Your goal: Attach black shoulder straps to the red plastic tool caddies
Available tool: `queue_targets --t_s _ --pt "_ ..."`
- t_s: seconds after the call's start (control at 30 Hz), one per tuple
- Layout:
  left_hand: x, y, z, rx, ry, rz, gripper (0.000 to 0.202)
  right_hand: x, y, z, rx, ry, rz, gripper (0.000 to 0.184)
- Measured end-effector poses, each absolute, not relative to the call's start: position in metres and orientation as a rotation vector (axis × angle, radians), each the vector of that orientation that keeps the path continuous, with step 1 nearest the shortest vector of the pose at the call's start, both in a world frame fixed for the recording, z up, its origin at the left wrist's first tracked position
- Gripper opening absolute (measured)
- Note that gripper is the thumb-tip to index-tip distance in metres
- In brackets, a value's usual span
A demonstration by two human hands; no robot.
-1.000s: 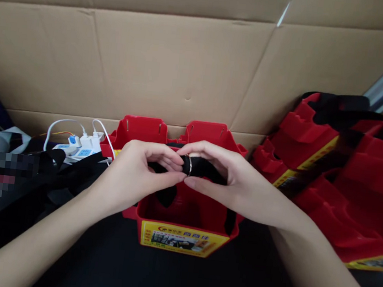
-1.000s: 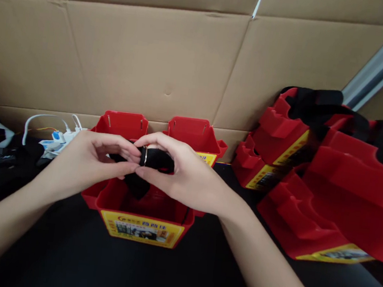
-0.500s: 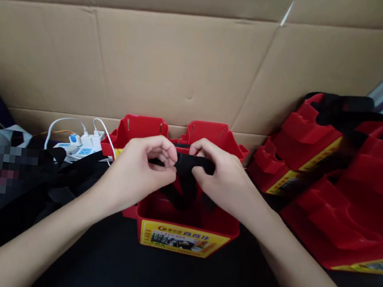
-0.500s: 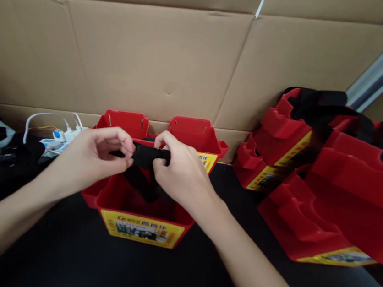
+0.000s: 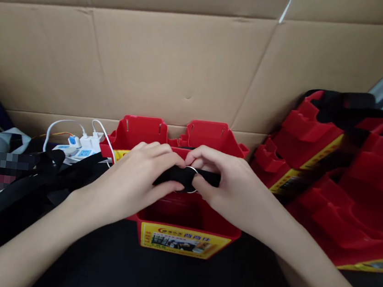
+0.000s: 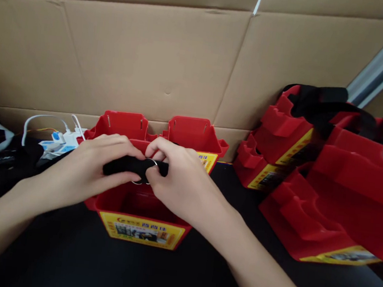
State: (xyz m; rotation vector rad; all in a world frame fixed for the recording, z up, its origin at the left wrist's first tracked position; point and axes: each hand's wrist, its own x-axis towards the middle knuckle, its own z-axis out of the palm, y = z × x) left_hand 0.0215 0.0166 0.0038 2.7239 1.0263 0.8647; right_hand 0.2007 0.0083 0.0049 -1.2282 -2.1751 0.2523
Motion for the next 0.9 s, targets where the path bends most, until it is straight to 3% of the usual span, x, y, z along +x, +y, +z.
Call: queue_targets --t_s 0.17,0.27,0.43,0.57,0.7,0.9 --pt "-0.009 0.026 0.018 2.529 1.138 1.141 0.009 0.209 0.016 0.003 -1.347 -2.166 0.034 0.02" --pt "-0.041 0.026 0.032 2.344 1.274 1.372 0.009 0.218 0.023 0.004 -1.389 -2.149 0.075 0.019" --pt "-0.048 0.02 0.036 2.395 0.762 0.792 0.018 0.22 0.025 0.007 -1.199 -2.201 0.539 0.022" --pt "-0.009 0.027 0.015 2.505 0.827 0.907 0.023 0.218 0.027 0.004 -1.065 -2.173 0.832 0.027" --pt "0.015 0.037 -0.003 2.417 0.769 0.788 0.025 0.216 0.028 0.006 -0.959 -2.187 0.805 0.024" --pt "0.01 0.036 -0.001 2.315 0.882 0.827 0.012 0.217 0.027 0.012 -0.892 -2.195 0.605 0.019"
